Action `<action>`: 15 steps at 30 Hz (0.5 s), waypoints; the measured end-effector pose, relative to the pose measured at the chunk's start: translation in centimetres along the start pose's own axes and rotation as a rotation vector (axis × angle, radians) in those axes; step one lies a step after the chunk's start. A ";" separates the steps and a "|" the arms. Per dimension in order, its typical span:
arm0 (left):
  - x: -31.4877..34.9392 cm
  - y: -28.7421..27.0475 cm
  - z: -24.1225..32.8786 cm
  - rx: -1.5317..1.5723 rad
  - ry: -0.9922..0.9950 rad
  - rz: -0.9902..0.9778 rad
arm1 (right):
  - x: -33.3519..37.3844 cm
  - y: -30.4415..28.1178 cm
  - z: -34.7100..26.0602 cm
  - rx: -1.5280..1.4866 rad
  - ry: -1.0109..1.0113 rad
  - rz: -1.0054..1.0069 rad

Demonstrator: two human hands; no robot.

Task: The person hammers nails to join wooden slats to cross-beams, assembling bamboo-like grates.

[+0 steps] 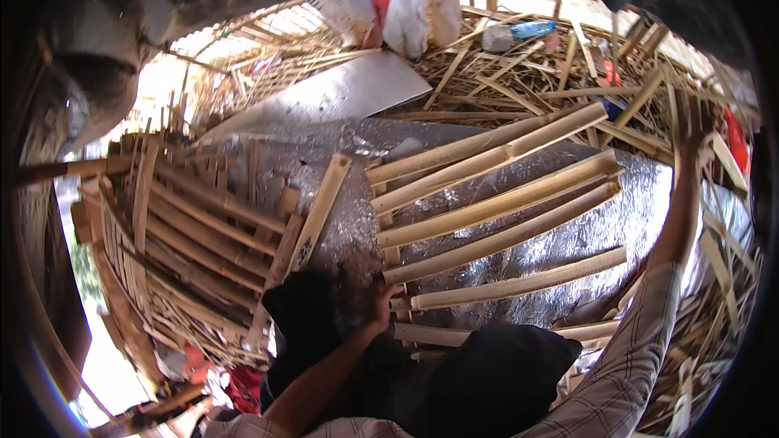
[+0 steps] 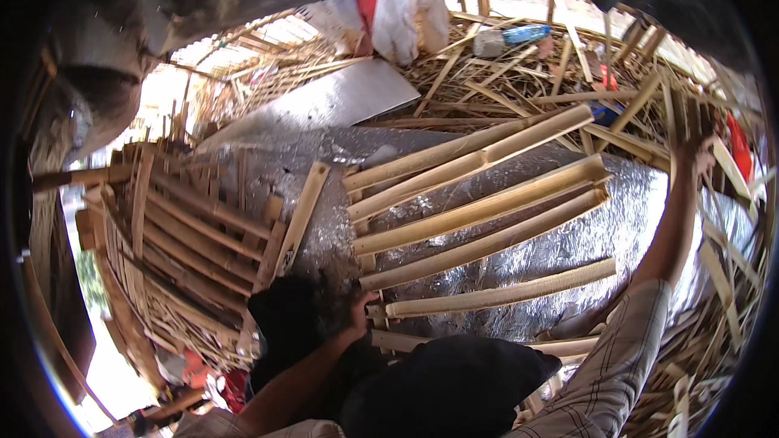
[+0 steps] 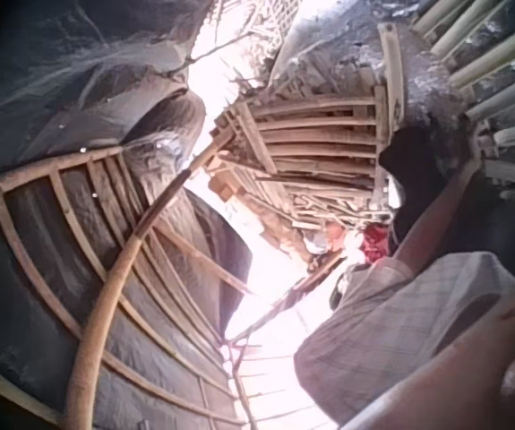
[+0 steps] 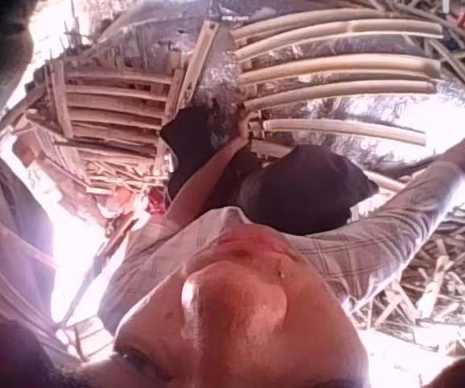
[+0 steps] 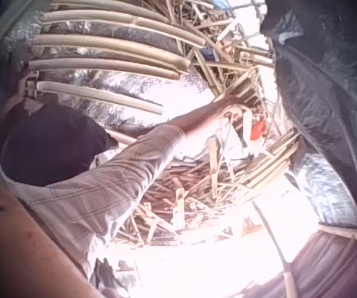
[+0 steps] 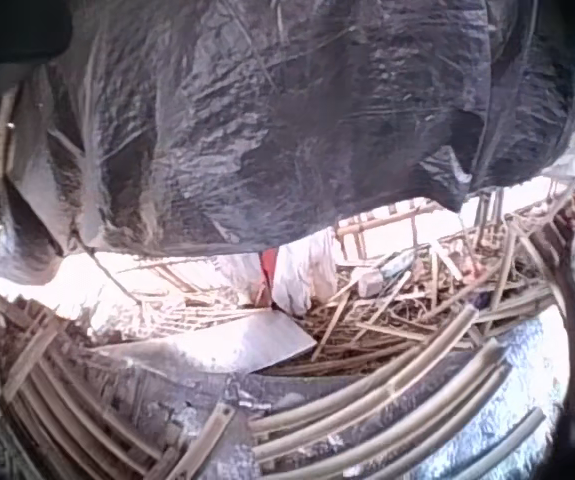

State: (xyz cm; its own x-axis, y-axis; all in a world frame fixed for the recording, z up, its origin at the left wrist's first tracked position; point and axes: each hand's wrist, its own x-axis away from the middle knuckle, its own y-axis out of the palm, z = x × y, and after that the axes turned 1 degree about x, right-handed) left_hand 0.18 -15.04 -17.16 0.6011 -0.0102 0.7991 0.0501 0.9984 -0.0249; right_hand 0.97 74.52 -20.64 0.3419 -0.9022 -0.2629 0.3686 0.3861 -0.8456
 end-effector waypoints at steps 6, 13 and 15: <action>1.2 2.3 3.5 -0.105 0.069 -0.135 | -0.3 -0.3 0.8 0.062 -0.168 0.038; 3.1 6.1 6.4 -0.003 0.040 -0.143 | 1.1 -0.8 2.4 0.041 -0.218 0.030; 3.2 6.0 6.1 -0.057 0.064 -0.155 | 1.4 -1.3 2.6 0.040 -0.240 0.041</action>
State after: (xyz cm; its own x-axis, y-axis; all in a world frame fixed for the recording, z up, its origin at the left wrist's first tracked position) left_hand -2.45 -8.77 -11.07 0.6318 -0.1695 0.7564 0.1903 0.9798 0.0606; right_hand 3.25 73.31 -18.71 0.5508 -0.8162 -0.1743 0.3831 0.4328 -0.8161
